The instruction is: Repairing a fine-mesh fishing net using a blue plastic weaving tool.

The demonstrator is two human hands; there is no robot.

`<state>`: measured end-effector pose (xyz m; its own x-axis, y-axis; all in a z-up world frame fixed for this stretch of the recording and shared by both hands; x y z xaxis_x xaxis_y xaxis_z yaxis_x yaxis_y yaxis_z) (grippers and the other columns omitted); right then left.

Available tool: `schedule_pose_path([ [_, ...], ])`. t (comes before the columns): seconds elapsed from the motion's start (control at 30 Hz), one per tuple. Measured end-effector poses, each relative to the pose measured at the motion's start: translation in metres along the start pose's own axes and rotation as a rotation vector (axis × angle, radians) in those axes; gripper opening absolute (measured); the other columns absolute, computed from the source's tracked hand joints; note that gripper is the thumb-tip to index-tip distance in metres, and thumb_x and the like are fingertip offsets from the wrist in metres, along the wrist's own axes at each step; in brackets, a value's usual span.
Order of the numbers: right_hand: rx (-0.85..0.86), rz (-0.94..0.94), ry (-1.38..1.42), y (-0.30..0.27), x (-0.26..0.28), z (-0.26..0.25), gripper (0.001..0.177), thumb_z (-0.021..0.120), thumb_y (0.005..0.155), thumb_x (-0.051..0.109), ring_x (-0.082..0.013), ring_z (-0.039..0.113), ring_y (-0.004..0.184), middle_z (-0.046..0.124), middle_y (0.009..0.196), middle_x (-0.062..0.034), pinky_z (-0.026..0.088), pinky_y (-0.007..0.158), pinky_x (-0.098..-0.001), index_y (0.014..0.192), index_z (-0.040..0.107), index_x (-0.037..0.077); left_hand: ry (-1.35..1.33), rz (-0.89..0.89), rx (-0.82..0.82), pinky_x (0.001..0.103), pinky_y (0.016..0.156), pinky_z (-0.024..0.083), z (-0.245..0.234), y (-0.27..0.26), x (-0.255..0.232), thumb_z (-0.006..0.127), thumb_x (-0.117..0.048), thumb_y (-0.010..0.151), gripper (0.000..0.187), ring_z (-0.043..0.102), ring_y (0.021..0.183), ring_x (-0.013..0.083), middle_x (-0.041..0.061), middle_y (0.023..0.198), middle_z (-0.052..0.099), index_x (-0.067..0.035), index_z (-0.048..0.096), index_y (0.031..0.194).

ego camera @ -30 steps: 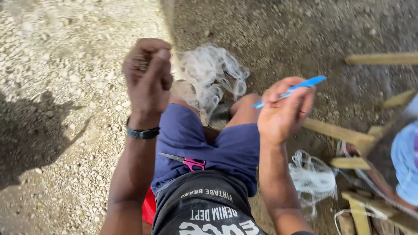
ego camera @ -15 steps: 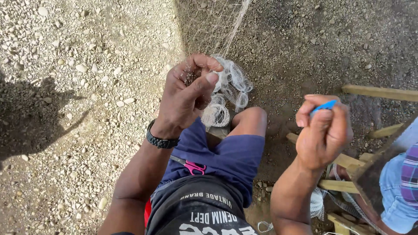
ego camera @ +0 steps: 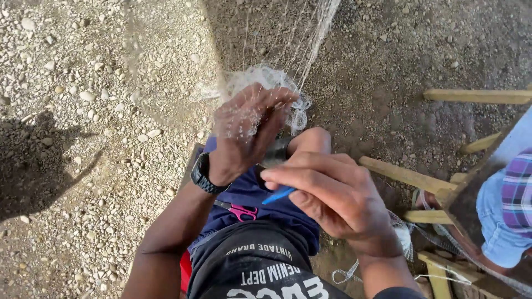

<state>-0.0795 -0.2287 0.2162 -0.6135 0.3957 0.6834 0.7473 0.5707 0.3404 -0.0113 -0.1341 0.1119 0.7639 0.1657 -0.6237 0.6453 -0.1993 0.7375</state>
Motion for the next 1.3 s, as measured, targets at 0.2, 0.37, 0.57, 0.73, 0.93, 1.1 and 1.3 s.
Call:
schedule_pose_path([
  [0.2, -0.246, -0.197, 0.018, 0.016, -0.012, -0.033, 0.018, 0.055, 0.106, 0.013, -0.0234, 0.080, 0.096, 0.073, 0.111, -0.0171, 0.072, 0.079, -0.0243, 0.113, 0.067, 0.001, -0.062, -0.135, -0.162, 0.027, 0.061, 0.051, -0.011, -0.006, 0.000, 0.069, -0.010, 0.102, 0.011, 0.067, 0.081, 0.0175, 0.010, 0.103, 0.075, -0.007, 0.074, 0.111],
  [0.37, -0.573, -0.403, -0.554, 0.031, -0.031, -0.063, 0.016, 0.059, 0.111, 0.000, -0.0361, 0.055, 0.102, 0.059, 0.107, -0.0175, 0.046, 0.089, -0.0507, 0.111, 0.076, 0.001, -0.642, -0.465, -0.342, 0.024, 0.053, 0.040, -0.019, -0.001, 0.001, 0.065, -0.023, 0.103, 0.020, 0.051, 0.063, 0.0109, 0.004, 0.078, 0.061, -0.004, 0.069, 0.106],
  [0.57, -0.549, -0.437, -0.719, 0.019, -0.072, -0.032, 0.015, 0.067, 0.107, 0.005, -0.0295, 0.056, 0.092, 0.068, 0.113, -0.0129, 0.048, 0.075, -0.0423, 0.112, 0.081, 0.003, -1.041, -0.650, -0.390, 0.024, 0.061, 0.062, -0.007, -0.005, 0.005, 0.071, -0.023, 0.098, 0.021, 0.066, 0.066, 0.0132, 0.005, 0.085, 0.064, -0.002, 0.069, 0.100],
  [0.73, -0.481, -0.406, -0.709, 0.022, -0.077, -0.015, 0.019, 0.065, 0.107, -0.004, -0.0292, 0.073, 0.089, 0.074, 0.114, -0.0161, 0.057, 0.076, -0.0423, 0.120, 0.077, 0.004, -1.100, -0.709, -0.377, 0.020, 0.042, 0.023, -0.002, -0.007, 0.003, 0.069, -0.024, 0.098, 0.018, 0.038, 0.047, 0.0041, -0.002, 0.062, 0.052, -0.005, 0.069, 0.097],
  [0.93, -0.392, -0.338, -0.239, 0.018, -0.071, -0.015, 0.018, 0.060, 0.107, 0.012, -0.0303, 0.074, 0.094, 0.071, 0.108, -0.0217, 0.062, 0.081, -0.0381, 0.109, 0.072, -0.001, -1.129, -0.717, -0.301, 0.022, 0.042, 0.018, 0.005, -0.008, 0.004, 0.068, -0.025, 0.100, 0.016, 0.028, 0.047, 0.0041, -0.005, 0.058, 0.038, -0.009, 0.068, 0.100],
  [1.1, -0.389, -0.381, -0.011, 0.010, -0.057, -0.023, 0.011, 0.059, 0.104, 0.009, -0.0299, 0.077, 0.076, 0.066, 0.099, -0.0208, 0.065, 0.071, -0.0338, 0.102, 0.067, 0.002, -0.789, -0.638, -0.370, 0.020, 0.043, 0.029, -0.012, -0.009, 0.007, 0.066, -0.020, 0.103, 0.016, 0.038, 0.046, 0.0053, -0.003, 0.062, 0.052, -0.004, 0.067, 0.106],
  [1.3, -0.834, -0.298, 0.242, -0.012, -0.075, -0.076, 0.041, 0.045, 0.110, 0.050, -0.0344, 0.056, 0.088, 0.052, 0.103, -0.0103, 0.058, 0.088, -0.0438, 0.102, 0.051, 0.011, -0.221, -0.325, -0.461, 0.034, 0.088, 0.055, -0.037, -0.004, -0.019, 0.053, -0.025, 0.110, 0.027, 0.070, 0.098, 0.0231, 0.014, 0.110, 0.072, -0.003, 0.068, 0.113],
])
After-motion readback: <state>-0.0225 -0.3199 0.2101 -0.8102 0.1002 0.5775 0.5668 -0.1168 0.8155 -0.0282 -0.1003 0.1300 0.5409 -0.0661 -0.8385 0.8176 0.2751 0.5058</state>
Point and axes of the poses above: each hand's wrist, its own y-axis towards the middle knuckle, its own z-axis out of the palm, x = y × z, the point moved 8 cm from there along y, towards the middle knuckle
